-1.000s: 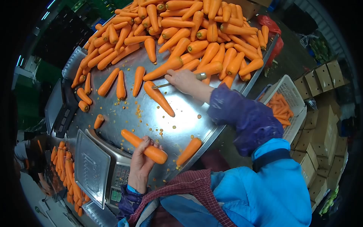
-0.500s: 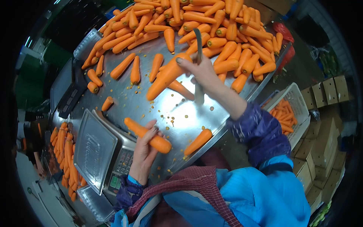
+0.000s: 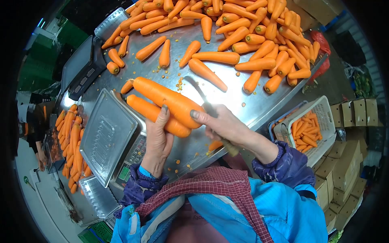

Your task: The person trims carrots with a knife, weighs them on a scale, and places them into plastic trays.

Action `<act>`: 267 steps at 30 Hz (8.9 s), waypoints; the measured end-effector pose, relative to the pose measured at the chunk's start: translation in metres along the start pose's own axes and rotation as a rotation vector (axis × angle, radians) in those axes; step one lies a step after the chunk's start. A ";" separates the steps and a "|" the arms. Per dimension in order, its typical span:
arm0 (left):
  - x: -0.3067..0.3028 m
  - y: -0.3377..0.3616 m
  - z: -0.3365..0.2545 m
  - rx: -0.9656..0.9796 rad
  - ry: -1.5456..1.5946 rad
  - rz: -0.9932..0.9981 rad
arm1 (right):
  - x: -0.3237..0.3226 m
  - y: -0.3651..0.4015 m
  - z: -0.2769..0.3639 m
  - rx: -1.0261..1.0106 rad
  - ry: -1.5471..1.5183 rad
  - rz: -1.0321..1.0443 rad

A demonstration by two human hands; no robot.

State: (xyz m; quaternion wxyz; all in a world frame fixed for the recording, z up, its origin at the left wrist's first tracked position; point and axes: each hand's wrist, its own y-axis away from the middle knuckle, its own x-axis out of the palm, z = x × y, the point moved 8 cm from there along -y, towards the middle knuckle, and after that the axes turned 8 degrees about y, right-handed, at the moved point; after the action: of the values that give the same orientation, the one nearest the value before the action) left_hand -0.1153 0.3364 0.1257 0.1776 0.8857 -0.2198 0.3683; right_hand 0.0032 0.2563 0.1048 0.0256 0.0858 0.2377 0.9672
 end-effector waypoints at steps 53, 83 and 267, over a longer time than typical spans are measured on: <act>0.050 -0.013 0.163 -0.740 -0.169 0.012 | -0.343 0.161 -0.032 0.036 1.160 -0.957; 0.071 -0.015 0.139 -0.601 0.126 0.075 | -0.175 0.062 0.000 -0.316 -0.728 -0.273; -0.164 0.098 -0.251 0.652 -1.847 -0.312 | 0.196 -0.095 0.070 0.033 0.259 0.295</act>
State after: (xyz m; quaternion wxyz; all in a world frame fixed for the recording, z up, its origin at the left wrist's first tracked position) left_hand -0.4136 0.4162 0.1875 -0.2693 0.8496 -0.0408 -0.4517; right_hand -0.1766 0.3899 0.1523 -0.1489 -0.0049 0.2398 0.9593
